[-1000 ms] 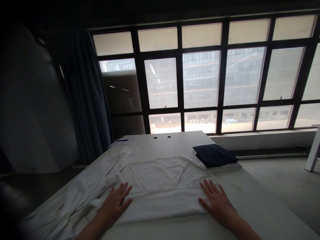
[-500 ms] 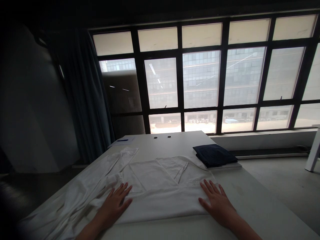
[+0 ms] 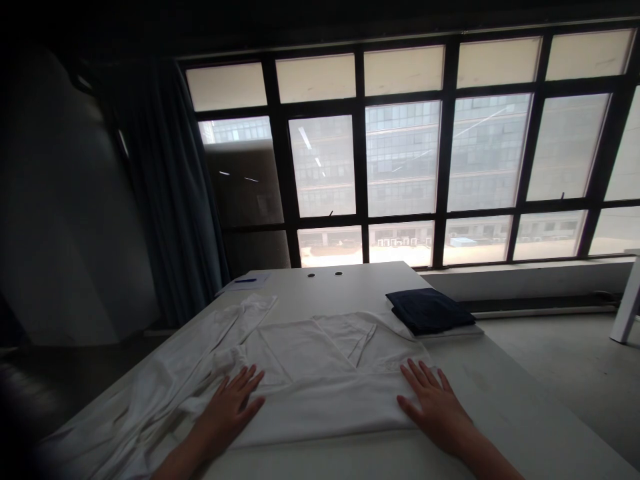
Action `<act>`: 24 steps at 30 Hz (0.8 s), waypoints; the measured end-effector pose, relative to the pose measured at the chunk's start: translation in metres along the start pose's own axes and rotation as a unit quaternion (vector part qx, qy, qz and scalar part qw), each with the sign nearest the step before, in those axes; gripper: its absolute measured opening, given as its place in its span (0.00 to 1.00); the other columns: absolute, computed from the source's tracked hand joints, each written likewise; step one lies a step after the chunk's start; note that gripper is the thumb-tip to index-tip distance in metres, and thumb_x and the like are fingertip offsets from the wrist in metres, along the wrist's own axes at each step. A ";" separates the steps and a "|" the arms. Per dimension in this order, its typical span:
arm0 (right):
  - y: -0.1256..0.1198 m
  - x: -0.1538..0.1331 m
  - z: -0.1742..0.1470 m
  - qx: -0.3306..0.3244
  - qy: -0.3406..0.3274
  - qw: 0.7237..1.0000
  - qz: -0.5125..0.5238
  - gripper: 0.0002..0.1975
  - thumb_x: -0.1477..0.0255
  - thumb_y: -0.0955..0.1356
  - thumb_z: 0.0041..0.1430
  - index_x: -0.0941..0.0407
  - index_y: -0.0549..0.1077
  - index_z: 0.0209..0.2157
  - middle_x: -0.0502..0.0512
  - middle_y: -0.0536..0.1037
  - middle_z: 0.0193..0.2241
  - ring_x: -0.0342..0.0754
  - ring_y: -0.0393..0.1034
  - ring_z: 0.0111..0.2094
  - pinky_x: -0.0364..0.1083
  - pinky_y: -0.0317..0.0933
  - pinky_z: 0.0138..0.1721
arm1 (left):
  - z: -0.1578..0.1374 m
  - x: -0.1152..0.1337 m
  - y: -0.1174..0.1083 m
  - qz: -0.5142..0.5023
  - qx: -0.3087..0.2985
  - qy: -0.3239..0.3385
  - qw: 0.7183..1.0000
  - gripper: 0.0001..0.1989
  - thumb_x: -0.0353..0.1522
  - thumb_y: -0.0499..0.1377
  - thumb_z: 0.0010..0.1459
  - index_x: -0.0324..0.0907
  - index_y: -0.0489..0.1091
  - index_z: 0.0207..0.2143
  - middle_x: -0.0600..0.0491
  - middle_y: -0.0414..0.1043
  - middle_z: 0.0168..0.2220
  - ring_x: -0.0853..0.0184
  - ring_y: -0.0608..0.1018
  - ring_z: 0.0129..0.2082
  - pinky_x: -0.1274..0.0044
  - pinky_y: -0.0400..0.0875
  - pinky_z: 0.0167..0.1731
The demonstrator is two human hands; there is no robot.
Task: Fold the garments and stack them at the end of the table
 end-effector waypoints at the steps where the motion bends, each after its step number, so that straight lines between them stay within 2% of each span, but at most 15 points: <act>1: 0.000 0.000 0.000 0.000 0.000 1.000 -0.001 0.39 0.41 0.53 0.63 0.44 0.50 0.69 0.50 0.49 0.70 0.59 0.41 0.70 0.65 0.35 0.68 | 0.000 0.000 0.000 -0.001 0.000 0.000 1.000 0.34 0.57 0.45 0.65 0.54 0.55 0.68 0.53 0.49 0.70 0.53 0.50 0.70 0.54 0.43 0.66; 24: -0.001 0.000 -0.002 0.010 -0.002 1.000 0.014 0.38 0.42 0.54 0.64 0.44 0.51 0.69 0.50 0.49 0.70 0.59 0.41 0.70 0.64 0.33 0.68 | -0.001 0.001 -0.001 -0.011 0.000 0.003 1.000 0.35 0.57 0.45 0.65 0.53 0.55 0.68 0.50 0.49 0.70 0.52 0.50 0.70 0.54 0.42 0.66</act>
Point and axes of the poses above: each hand's wrist, its own z-axis towards the middle knuckle, its own y-axis out of the palm, x = y × z, the point moved 4 cm from there along z, towards the middle knuckle
